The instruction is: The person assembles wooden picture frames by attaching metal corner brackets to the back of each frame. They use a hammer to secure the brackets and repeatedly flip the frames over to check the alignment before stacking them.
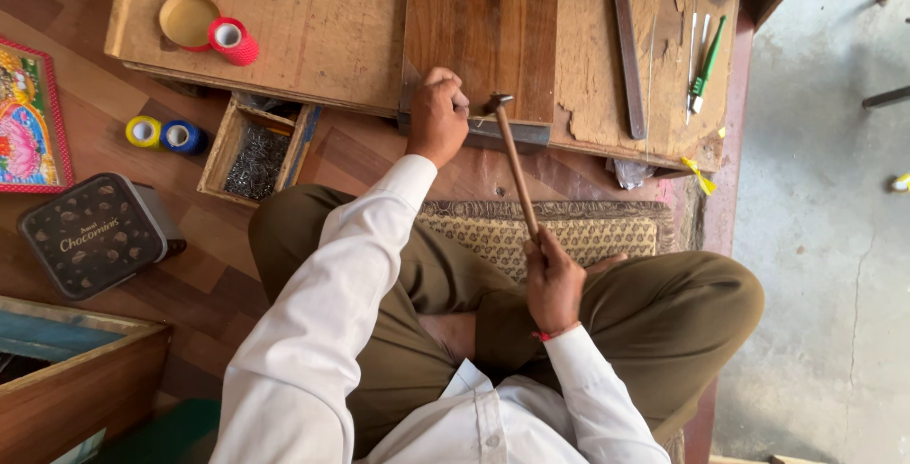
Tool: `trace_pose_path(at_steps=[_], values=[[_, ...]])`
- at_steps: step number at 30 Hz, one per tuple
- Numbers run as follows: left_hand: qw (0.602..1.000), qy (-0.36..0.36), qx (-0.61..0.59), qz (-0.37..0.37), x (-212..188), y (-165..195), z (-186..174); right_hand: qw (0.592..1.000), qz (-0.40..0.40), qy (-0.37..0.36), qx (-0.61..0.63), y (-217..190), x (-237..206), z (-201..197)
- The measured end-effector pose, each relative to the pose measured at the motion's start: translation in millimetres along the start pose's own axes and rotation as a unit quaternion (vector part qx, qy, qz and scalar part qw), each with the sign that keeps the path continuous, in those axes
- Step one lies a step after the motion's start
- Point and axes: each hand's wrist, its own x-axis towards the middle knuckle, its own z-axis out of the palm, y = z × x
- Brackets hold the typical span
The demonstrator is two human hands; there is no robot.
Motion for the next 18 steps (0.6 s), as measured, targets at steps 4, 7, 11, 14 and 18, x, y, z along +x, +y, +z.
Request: trace_pose_path(at_steps=[4, 7, 11, 14, 18], values=[[0.998, -0.026, -0.019, -0.052, -3.5, 3.2, -1.0, 0.999, 0.041, -0.006, -0.017, 0.0, -1.8, -1.8], [1.0, 0.011, 0.009, 0.019, -2.9, 5.5, -3.3, 0.997, 0.066, 0.008, -0.049, -0.4, 0.8, 2.7], [1.0, 0.024, -0.002, 0.02, -2.0, 8.2, -5.6, 0.99, 0.049, -0.064, -0.113, -1.3, 5.3, 6.0], [0.999, 0.028, -0.006, 0.021, -1.9, 9.2, -6.0, 0.998, 0.029, -0.003, -0.053, -4.9, 4.6, -0.9], [0.999, 0.021, 0.008, 0.029, -2.7, 8.8, -5.6, 0.999, 0.021, -0.002, -0.045, -5.5, 10.9, -6.5]])
